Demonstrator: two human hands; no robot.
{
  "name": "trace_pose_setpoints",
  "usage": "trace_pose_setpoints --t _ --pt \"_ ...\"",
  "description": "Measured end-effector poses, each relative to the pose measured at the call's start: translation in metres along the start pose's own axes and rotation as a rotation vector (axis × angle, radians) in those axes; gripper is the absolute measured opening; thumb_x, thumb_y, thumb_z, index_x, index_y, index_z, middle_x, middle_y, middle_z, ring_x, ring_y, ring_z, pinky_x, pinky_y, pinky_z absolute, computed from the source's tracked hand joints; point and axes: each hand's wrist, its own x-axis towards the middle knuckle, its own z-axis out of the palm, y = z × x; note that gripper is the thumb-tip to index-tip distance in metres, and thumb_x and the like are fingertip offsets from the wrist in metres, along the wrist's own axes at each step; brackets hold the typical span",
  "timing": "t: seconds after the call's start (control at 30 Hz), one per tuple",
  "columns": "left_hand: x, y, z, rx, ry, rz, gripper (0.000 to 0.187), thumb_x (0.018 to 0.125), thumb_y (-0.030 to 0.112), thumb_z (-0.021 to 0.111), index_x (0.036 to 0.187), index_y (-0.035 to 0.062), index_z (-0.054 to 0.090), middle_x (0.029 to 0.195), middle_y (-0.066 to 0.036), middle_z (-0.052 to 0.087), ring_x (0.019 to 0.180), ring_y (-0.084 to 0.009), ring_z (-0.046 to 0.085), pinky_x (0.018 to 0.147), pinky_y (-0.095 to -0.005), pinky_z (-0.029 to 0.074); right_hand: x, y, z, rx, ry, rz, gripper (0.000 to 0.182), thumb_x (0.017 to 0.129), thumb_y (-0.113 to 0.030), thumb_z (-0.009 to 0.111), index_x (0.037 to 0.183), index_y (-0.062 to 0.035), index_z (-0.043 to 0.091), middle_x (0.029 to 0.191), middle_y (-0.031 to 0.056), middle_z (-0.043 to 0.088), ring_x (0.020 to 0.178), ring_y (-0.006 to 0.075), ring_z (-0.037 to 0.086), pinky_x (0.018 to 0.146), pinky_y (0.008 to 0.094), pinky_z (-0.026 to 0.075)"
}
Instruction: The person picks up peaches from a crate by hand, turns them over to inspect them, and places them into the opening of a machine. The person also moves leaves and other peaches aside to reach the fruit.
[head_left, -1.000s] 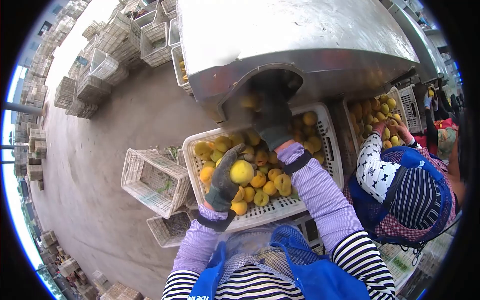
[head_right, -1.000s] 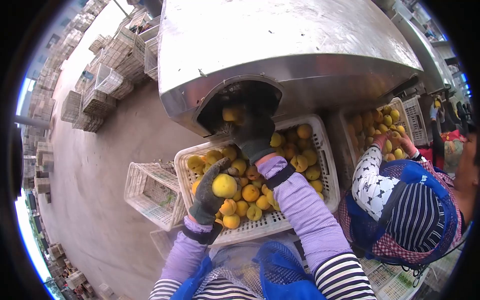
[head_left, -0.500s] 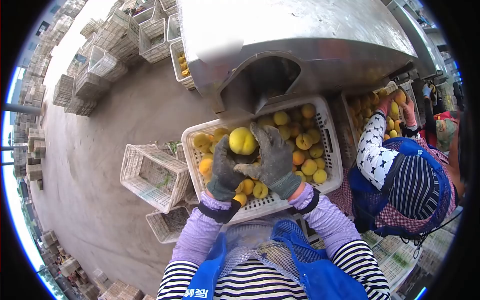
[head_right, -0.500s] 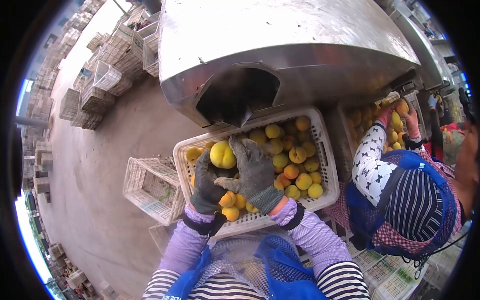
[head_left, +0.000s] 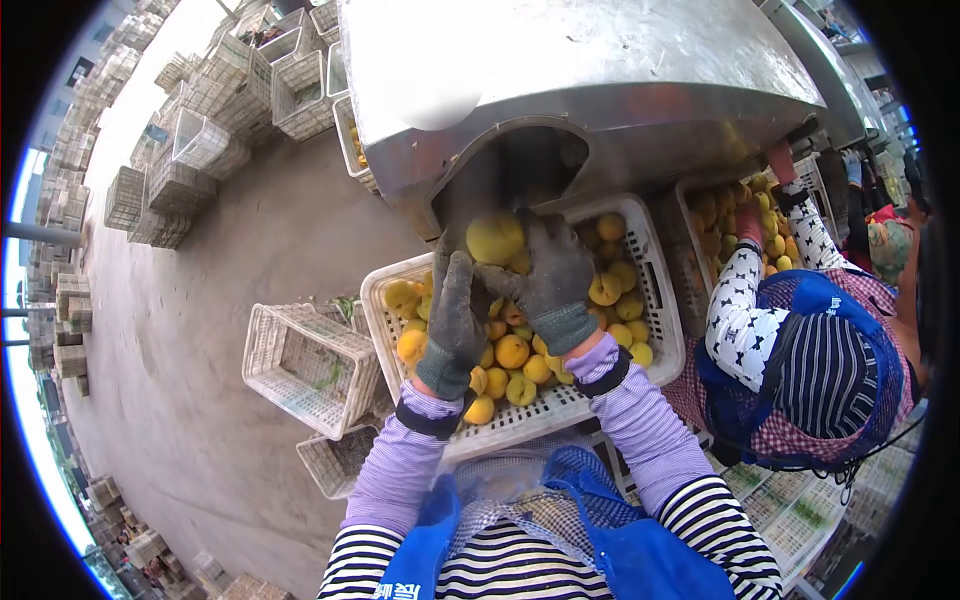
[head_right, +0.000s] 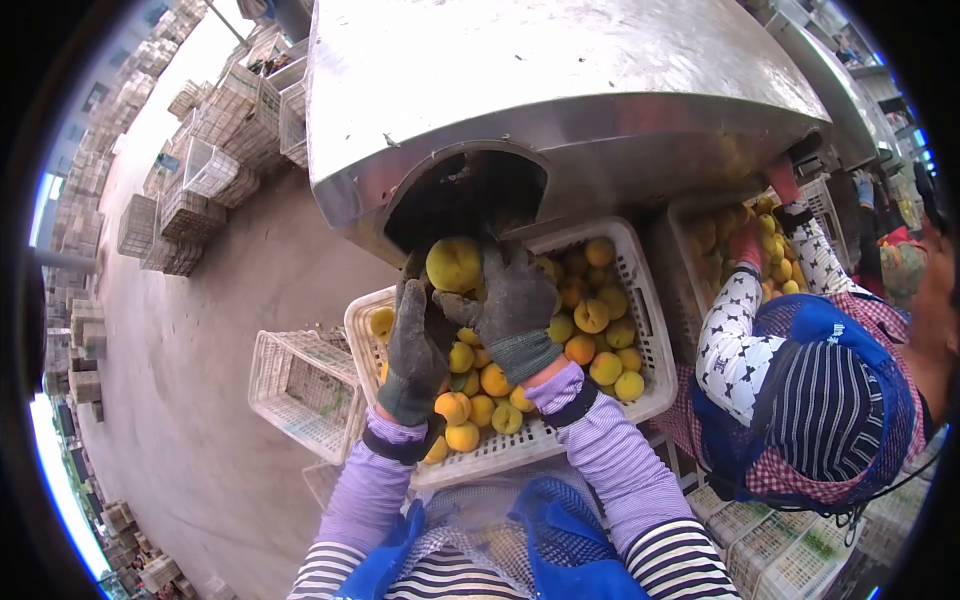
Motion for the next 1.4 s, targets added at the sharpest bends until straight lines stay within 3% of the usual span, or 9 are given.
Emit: trace_pose_setpoints --t 0.33,0.4,0.5,0.6,0.73,0.83,1.03,1.17,1.4 --pt "-0.026 -0.033 -0.075 0.079 0.268 -0.227 0.051 0.104 0.034 0.049 0.148 0.0131 0.038 0.132 -0.012 0.053 0.112 -0.0227 0.058 0.091 -0.0354 0.051 0.073 0.041 0.094 0.492 0.184 -0.010 0.054 0.084 -0.029 0.072 0.127 -0.0040 0.052 0.112 0.0160 0.061 0.094 0.0349 0.064 0.076 0.0450 0.054" --pt "-0.028 -0.056 -0.095 0.339 0.249 -0.156 0.050 0.103 0.033 0.050 0.147 0.0120 0.039 0.130 -0.011 0.053 0.111 -0.0221 0.057 0.090 -0.0348 0.051 0.084 0.036 0.064 0.124 0.231 -0.223 0.054 0.085 -0.023 0.073 0.130 -0.0046 0.050 0.117 0.0156 0.060 0.096 0.0337 0.064 0.075 0.0432 0.054" --pt "-0.032 -0.088 -0.101 0.868 0.104 0.046 0.050 0.098 0.029 0.058 0.141 0.0070 0.044 0.126 -0.014 0.057 0.110 -0.0274 0.058 0.091 -0.0384 0.050 0.072 0.037 0.025 0.337 -0.059 -0.136 0.057 0.080 -0.025 0.078 0.127 -0.0067 0.053 0.105 0.0128 0.065 0.089 0.0313 0.066 0.076 0.0410 0.054" --pt "-0.042 -0.118 -0.102 1.556 -0.298 -0.083 0.052 0.092 0.029 0.064 0.136 0.0057 0.049 0.124 -0.020 0.059 0.112 -0.0340 0.058 0.094 -0.0436 0.048 0.006 0.070 0.005 0.263 -0.325 -0.102 0.053 0.081 -0.029 0.076 0.125 -0.0089 0.056 0.096 0.0092 0.068 0.085 0.0283 0.069 0.074 0.0400 0.055" --pt "-0.060 -0.164 -0.077 1.784 -0.691 -0.764 0.042 0.086 0.024 0.064 0.123 0.0053 0.056 0.117 -0.020 0.062 0.107 -0.0361 0.062 0.089 -0.0487 0.051 -0.119 0.128 0.028 -0.388 -1.103 -0.221 0.056 0.075 -0.031 0.076 0.124 -0.0126 0.054 0.106 0.0114 0.066 0.096 0.0296 0.068 0.079 0.0425 0.054" --pt "-0.080 -0.206 -0.088 1.945 -0.565 -0.628 0.037 0.086 0.023 0.064 0.117 0.0045 0.056 0.111 -0.020 0.064 0.102 -0.0353 0.065 0.083 -0.0482 0.053 -0.158 0.142 0.046 -0.473 -1.111 -0.207 0.065 0.071 -0.035 0.080 0.125 -0.0120 0.054 0.114 0.0143 0.064 0.101 0.0299 0.067 0.082 0.0430 0.054" --pt "-0.072 -0.186 -0.096 1.782 -0.599 -0.614 0.031 0.089 0.017 0.059 0.116 0.0031 0.056 0.118 -0.021 0.063 0.106 -0.0363 0.065 0.083 -0.0444 0.054 -0.138 0.154 0.026 0.122 -1.020 0.356 0.084 0.068 -0.041 0.086 0.131 -0.0005 0.048 0.123 0.0198 0.061 0.112 0.0309 0.062 0.091 0.0431 0.051" --pt "-0.071 -0.089 -0.086 0.506 -0.293 -0.630 0.052 0.092 0.024 0.064 0.138 0.0033 0.049 0.132 -0.013 0.056 0.119 -0.0224 0.056 0.099 -0.0336 0.047 -0.128 0.144 -0.016 0.696 -0.786 0.702 0.102 0.072 -0.042 0.085 0.147 0.0027 0.033 0.138 0.0228 0.051 0.128 0.0280 0.052 0.107 0.0373 0.042" --pt "-0.082 -0.072 -0.046 0.781 -0.267 -0.197 0.050 0.093 0.021 0.067 0.136 -0.0012 0.054 0.133 -0.010 0.055 0.122 -0.0187 0.052 0.105 -0.0323 0.042 -0.132 0.081 -0.047 0.661 -0.564 0.303 0.104 0.065 -0.037 0.089 0.145 0.0025 0.036 0.140 0.0222 0.047 0.129 0.0316 0.050 0.106 0.0384 0.043"
